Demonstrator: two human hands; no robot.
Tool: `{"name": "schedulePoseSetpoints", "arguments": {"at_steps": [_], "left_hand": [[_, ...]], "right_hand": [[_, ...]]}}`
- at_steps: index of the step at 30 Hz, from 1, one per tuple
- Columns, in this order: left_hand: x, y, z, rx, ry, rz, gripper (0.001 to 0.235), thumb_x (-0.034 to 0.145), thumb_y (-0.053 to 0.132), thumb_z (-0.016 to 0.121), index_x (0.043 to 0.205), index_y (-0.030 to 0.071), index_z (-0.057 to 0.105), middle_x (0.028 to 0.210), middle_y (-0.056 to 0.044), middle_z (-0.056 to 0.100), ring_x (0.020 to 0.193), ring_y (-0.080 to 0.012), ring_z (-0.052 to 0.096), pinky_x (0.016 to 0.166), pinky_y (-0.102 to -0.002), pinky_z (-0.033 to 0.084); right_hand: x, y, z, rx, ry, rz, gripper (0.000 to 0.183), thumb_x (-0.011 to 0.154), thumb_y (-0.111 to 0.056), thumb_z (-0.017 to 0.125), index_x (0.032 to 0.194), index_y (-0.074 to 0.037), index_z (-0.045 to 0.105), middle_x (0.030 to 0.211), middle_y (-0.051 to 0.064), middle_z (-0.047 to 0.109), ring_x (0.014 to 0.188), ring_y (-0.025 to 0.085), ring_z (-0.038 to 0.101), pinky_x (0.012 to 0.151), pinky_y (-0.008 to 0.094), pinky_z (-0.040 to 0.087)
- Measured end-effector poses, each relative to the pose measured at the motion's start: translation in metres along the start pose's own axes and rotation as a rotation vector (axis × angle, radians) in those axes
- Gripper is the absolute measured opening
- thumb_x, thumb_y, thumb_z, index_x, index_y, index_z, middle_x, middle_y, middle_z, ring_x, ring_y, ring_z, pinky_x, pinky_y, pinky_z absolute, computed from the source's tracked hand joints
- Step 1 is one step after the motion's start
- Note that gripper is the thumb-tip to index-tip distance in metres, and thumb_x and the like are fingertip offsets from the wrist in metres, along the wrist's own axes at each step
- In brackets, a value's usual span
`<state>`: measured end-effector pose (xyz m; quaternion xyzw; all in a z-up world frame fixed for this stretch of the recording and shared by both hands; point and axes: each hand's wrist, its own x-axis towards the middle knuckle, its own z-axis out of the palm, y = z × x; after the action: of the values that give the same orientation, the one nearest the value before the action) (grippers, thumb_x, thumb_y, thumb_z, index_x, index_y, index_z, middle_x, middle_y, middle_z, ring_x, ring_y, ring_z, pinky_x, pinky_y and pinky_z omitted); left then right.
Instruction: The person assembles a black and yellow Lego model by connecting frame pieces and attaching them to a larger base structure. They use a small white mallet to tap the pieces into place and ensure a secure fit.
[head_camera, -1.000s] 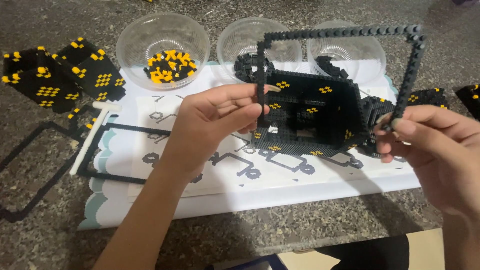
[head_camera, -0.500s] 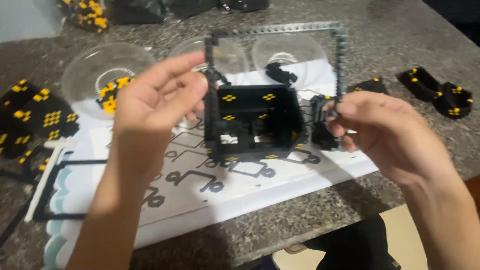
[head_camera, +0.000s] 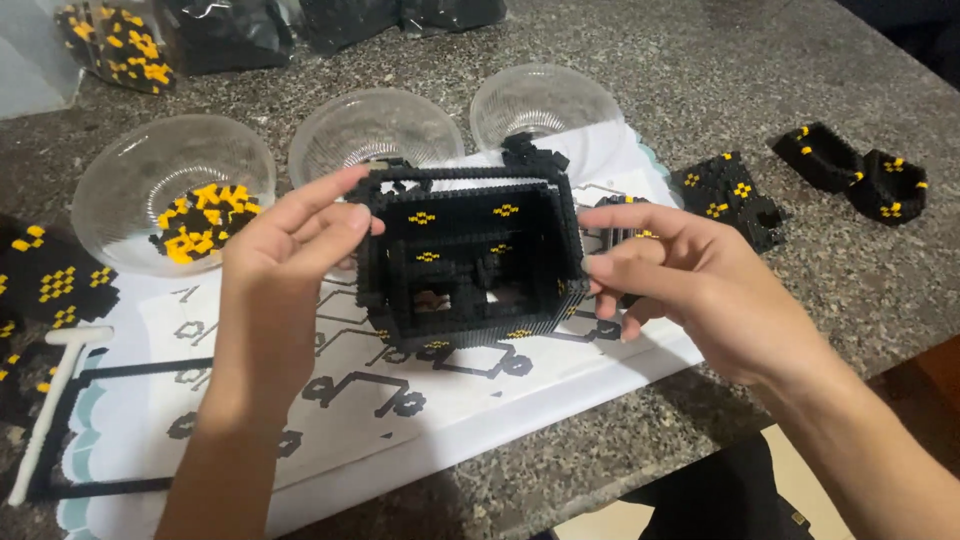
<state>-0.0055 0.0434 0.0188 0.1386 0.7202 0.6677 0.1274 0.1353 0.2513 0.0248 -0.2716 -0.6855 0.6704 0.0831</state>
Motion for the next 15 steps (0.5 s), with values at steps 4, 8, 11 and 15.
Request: {"name": "schedulePoseSetpoints", "arguments": {"at_steps": [4, 8, 11, 15], "left_hand": [[0.001, -0.010, 0.002, -0.021, 0.002, 0.048, 0.036, 0.083, 0.011, 0.062, 0.118, 0.007, 0.068, 0.085, 0.002, 0.058, 0.074, -0.0053, 0.050, 0.075, -0.017, 0.045], [0.001, -0.014, 0.002, -0.007, 0.003, 0.093, 0.035, 0.084, 0.009, 0.061, 0.118, 0.007, 0.068, 0.081, 0.003, 0.056, 0.070, -0.0052, 0.048, 0.072, -0.017, 0.044], [0.003, -0.016, 0.001, -0.036, 0.027, 0.088, 0.034, 0.082, 0.007, 0.063, 0.116, 0.006, 0.069, 0.083, 0.002, 0.057, 0.069, -0.0038, 0.048, 0.070, -0.015, 0.043], [0.003, -0.014, 0.000, -0.025, 0.017, 0.056, 0.036, 0.081, 0.006, 0.062, 0.117, 0.007, 0.069, 0.083, 0.002, 0.055, 0.070, -0.0044, 0.048, 0.070, -0.016, 0.042]], "right_hand": [[0.002, 0.007, -0.001, 0.011, 0.000, -0.059, 0.042, 0.078, -0.008, 0.065, 0.120, 0.000, 0.065, 0.062, 0.014, 0.060, 0.055, 0.021, 0.058, 0.045, 0.032, 0.049], [0.002, 0.007, 0.002, 0.021, 0.001, -0.096, 0.042, 0.077, -0.007, 0.066, 0.118, 0.000, 0.065, 0.063, 0.011, 0.059, 0.055, 0.019, 0.059, 0.045, 0.031, 0.049], [0.003, 0.006, 0.004, 0.040, 0.021, -0.109, 0.037, 0.079, -0.003, 0.064, 0.116, -0.002, 0.064, 0.069, 0.008, 0.059, 0.054, 0.021, 0.057, 0.044, 0.033, 0.048], [0.005, 0.006, 0.006, 0.019, -0.009, -0.104, 0.044, 0.077, -0.002, 0.066, 0.121, -0.005, 0.063, 0.072, 0.007, 0.061, 0.055, 0.018, 0.056, 0.044, 0.030, 0.050]]}}
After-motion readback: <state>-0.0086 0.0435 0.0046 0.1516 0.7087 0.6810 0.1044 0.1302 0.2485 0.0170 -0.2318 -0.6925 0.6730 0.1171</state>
